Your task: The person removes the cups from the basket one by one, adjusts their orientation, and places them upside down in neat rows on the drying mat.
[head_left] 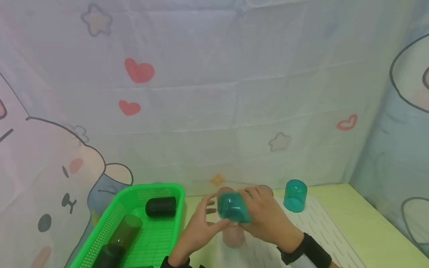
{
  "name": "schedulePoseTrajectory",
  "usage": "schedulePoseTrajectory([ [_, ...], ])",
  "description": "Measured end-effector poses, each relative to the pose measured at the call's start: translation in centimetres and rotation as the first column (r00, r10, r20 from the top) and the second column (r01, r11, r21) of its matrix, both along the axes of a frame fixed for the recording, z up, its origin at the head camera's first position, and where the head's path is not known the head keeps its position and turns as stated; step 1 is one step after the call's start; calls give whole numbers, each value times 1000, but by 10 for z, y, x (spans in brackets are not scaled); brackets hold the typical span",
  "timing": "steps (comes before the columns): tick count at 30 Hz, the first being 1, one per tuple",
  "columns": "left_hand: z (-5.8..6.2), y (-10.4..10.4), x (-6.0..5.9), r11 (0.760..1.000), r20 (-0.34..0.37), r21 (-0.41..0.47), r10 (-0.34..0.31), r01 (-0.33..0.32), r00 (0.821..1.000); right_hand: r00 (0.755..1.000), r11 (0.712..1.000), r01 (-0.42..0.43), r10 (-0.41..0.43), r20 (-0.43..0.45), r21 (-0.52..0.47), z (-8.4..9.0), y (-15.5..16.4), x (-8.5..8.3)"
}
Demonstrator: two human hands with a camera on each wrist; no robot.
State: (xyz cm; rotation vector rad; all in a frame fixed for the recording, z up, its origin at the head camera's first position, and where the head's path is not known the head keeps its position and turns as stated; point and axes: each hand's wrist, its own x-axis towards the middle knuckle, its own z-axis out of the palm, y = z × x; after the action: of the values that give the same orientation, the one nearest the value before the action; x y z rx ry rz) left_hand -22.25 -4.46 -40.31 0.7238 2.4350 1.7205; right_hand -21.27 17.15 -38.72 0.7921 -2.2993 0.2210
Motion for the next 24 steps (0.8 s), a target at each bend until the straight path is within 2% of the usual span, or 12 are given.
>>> schedulePoseTrajectory([
  [2, 1, -1, 0, 998, -39, -63, 17, -19, 999, 999, 998, 37, -37, 14, -58, -3, 7, 0],
  [5, 1, -3, 0, 983, -128, -164, 60, -80, 990, 991, 981, 107, -91, 102, -163, -10, 19, -2],
  [10, -2, -6, -2, 933, -285, -289, 128, -212, 950, 952, 935, 206, -122, 282, -290, -29, 38, -4],
  [14, -4, -9, -5, 886, -356, -356, 167, -298, 920, 926, 903, 236, -96, 365, -359, -46, 51, -7],
  [18, -6, -10, -4, 845, -386, -407, 186, -348, 904, 893, 861, 269, -57, 446, -431, -58, 63, -8],
  [22, -6, -10, 0, 812, -413, -444, 190, -379, 891, 840, 805, 271, 69, 538, -528, -67, 72, -6],
  [24, -5, -9, 1, 795, -415, -469, 185, -384, 891, 808, 791, 288, 101, 580, -540, -71, 76, -5],
])
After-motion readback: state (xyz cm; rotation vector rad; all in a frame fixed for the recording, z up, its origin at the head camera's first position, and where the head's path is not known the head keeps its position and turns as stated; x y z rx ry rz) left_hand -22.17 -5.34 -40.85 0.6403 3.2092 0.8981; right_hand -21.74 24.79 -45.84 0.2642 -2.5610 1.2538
